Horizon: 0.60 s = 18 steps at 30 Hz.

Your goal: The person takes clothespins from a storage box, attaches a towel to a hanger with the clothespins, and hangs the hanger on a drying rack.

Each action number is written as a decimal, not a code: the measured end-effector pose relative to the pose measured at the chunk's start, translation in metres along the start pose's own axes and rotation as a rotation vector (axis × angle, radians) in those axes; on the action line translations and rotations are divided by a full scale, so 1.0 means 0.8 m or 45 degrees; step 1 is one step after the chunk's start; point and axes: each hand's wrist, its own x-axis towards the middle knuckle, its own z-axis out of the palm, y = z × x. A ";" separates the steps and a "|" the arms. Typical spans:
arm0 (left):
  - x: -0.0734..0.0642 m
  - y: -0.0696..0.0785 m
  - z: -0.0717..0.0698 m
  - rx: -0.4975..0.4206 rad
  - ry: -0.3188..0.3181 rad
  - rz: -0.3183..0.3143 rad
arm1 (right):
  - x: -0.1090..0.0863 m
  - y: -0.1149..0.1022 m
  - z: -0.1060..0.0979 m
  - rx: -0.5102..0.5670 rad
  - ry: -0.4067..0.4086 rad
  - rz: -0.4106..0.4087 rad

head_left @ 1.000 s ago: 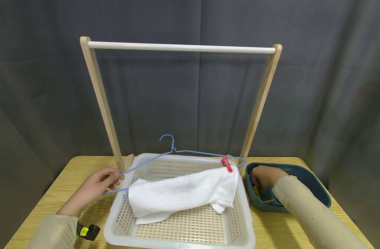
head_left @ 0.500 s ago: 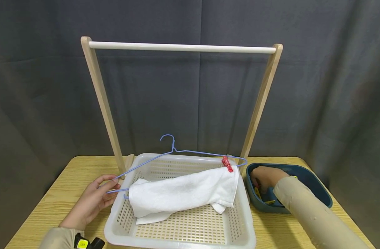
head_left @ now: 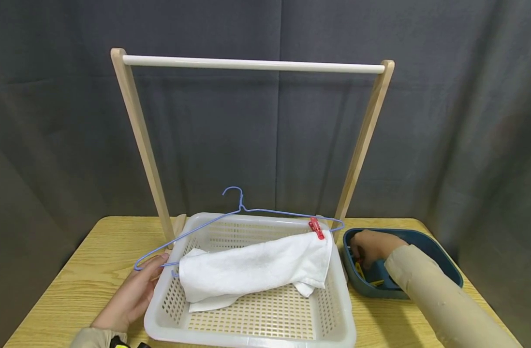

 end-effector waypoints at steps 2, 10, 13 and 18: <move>0.000 -0.002 0.003 -0.004 0.004 -0.044 | 0.001 0.001 -0.001 0.002 0.004 0.004; -0.001 -0.005 0.018 -0.030 0.152 -0.044 | 0.001 0.004 0.000 0.016 0.000 -0.010; -0.001 -0.006 0.022 0.010 0.165 -0.034 | 0.000 0.005 0.000 0.031 0.008 -0.012; -0.002 -0.009 0.025 0.108 0.141 -0.024 | 0.000 0.005 0.000 0.057 0.064 -0.019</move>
